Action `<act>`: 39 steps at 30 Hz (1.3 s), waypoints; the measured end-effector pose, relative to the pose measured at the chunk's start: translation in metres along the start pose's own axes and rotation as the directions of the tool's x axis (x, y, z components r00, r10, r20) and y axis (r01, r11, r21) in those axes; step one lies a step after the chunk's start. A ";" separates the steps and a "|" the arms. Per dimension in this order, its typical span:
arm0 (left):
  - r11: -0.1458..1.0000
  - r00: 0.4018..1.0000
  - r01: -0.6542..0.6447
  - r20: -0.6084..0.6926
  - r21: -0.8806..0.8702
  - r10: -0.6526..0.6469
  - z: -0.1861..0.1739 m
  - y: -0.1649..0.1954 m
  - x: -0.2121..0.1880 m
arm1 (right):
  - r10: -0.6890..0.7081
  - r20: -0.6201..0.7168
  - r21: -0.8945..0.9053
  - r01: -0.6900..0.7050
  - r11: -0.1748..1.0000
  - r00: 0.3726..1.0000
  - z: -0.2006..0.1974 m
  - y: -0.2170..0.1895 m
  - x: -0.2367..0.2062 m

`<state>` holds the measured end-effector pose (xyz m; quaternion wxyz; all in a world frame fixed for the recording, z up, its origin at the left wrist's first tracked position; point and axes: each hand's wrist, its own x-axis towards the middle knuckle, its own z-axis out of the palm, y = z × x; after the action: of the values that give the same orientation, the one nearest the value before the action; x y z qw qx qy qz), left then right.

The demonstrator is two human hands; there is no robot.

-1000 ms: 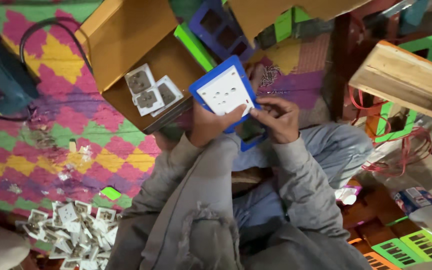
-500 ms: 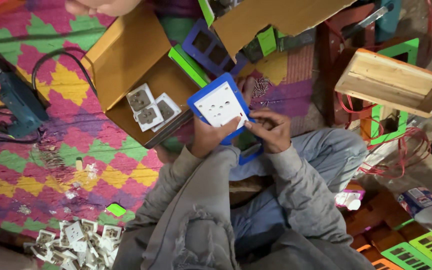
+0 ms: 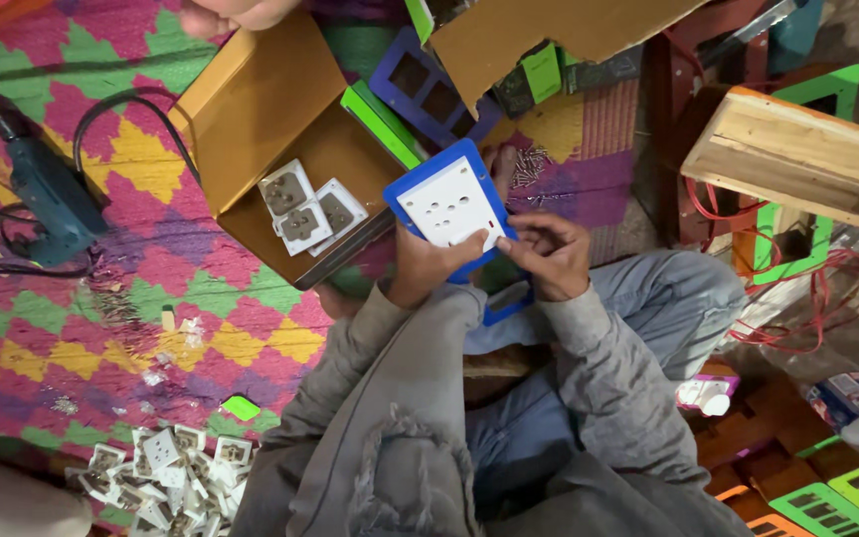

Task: The person assembles electrical switch plates by inserting white switch modules into blue frames and securing them with screws. The person repeatedly flips the plates to align and fasten components, handling multiple switch units one at a time.

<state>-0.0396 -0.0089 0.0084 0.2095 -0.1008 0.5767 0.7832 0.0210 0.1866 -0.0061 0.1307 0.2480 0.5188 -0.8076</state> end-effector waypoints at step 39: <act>0.890 -0.048 0.359 0.946 -0.282 0.320 -0.051 0.133 0.103 | -0.409 0.693 -0.561 0.801 0.211 0.593 0.087 -0.185 -0.075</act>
<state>-0.1949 -0.0677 0.0655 0.5417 0.4436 0.0373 0.7130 -0.0259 0.1839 0.2066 -0.0023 -0.2495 0.8525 -0.4594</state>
